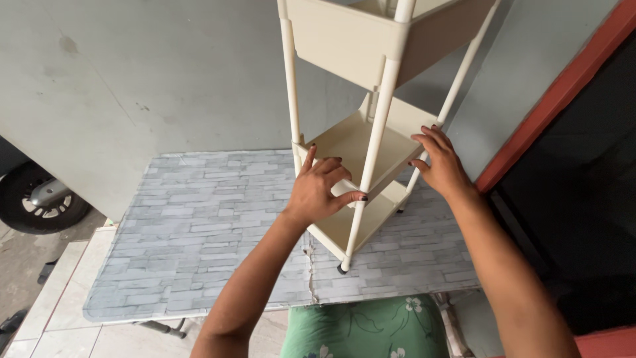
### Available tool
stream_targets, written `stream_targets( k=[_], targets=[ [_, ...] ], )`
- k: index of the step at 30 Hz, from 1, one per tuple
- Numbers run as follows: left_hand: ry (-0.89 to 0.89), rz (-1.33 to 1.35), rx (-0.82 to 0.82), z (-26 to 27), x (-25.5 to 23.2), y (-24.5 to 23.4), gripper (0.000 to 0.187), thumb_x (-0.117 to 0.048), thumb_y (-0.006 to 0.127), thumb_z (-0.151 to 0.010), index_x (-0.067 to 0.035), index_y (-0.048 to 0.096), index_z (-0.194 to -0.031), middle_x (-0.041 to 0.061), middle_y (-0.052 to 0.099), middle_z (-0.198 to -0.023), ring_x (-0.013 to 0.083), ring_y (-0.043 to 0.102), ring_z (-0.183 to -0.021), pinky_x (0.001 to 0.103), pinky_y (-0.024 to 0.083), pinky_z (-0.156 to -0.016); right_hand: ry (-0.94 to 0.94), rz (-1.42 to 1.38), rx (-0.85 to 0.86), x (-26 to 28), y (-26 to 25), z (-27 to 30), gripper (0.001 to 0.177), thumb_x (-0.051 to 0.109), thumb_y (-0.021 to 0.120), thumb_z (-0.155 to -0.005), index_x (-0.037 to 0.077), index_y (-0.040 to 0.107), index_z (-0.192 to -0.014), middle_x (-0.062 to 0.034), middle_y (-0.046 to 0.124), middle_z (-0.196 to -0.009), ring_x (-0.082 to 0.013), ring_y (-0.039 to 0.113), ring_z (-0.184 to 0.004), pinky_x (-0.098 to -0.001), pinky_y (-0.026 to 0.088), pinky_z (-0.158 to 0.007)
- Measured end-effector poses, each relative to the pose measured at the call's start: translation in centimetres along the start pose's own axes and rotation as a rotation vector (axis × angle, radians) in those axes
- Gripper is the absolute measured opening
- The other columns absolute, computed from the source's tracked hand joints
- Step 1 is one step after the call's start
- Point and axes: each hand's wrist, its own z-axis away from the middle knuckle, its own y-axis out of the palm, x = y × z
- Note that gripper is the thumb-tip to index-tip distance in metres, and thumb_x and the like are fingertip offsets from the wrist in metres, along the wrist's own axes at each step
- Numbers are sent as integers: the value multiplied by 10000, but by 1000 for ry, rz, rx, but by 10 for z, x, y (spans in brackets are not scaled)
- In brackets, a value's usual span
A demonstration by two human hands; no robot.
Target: The person assembles a three-tier plastic rolling cart by inserting vertical poles into the shelf trays and securing the wheels. They repeatedly adjust the poles and trays to ensure a stable fit.
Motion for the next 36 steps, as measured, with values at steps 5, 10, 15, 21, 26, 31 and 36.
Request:
stream_targets(
  k=[5, 10, 15, 21, 26, 31, 36],
  targets=[
    [-62, 82, 88, 1, -1, -6, 496, -602, 761, -776, -139, 778, -953, 52, 742, -1020, 253, 663, -1154, 615, 207, -1254, 75, -206, -214, 23, 18, 40, 495, -9, 753, -886, 22, 586, -1351, -187, 607, -1366, -342, 621, -1197, -405, 550, -924],
    [-29, 245, 145, -2, -5, -9, 283, -385, 799, -837, -209, 797, -1059, 27, 768, -1093, 238, 630, -1264, 677, 55, -1239, 233, -557, -215, 73, 66, 100, 167, -9, 665, -969, 24, 687, -1131, -65, 721, -1017, -146, 670, -852, -258, 556, -777],
    [-45, 270, 246, -8, -1, -15, 218, -336, 790, -863, -229, 804, -1052, 9, 799, -1057, 221, 603, -1319, 661, 10, -1253, 254, -704, -8, 106, 103, 129, 208, 80, 738, -952, 15, 717, -1148, -85, 761, -1038, -148, 699, -895, -281, 579, -805],
    [-57, 413, 306, -15, 5, -18, 293, -271, 767, -904, -218, 769, -1192, 21, 805, -1076, 255, 524, -1419, 663, -12, -1253, 461, -1257, 309, 99, 112, 119, 346, 107, 605, -1009, -68, 617, -1307, -118, 719, -1247, -213, 686, -1180, -355, 532, -1073],
    [-34, 567, 286, -20, 8, -9, 324, -243, 743, -930, -199, 734, -1250, 65, 700, -1320, 264, 534, -1404, 666, -11, -1232, 560, -1310, 369, 93, 109, 118, 346, 115, 574, -1019, -47, 621, -1321, -128, 729, -1227, -215, 679, -1199, -368, 504, -1091],
    [-116, 546, 316, -21, 7, 1, 247, -252, 750, -904, -182, 771, -1139, 19, 799, -1102, 202, 753, -1084, 628, 6, -1281, 537, -1288, 287, 92, 119, 123, 296, 107, 582, -1029, -63, 653, -1260, -123, 738, -1165, -220, 702, -1142, -377, 528, -1063],
    [-91, 563, 284, -18, 7, 2, 237, -276, 740, -917, -179, 774, -1130, 3, 809, -1031, 189, 781, -960, 602, 61, -1290, 576, -1217, 197, 103, 122, 126, 276, 131, 591, -1028, -39, 680, -1226, -113, 742, -1116, -206, 721, -1091, -362, 559, -1014]
  ],
)
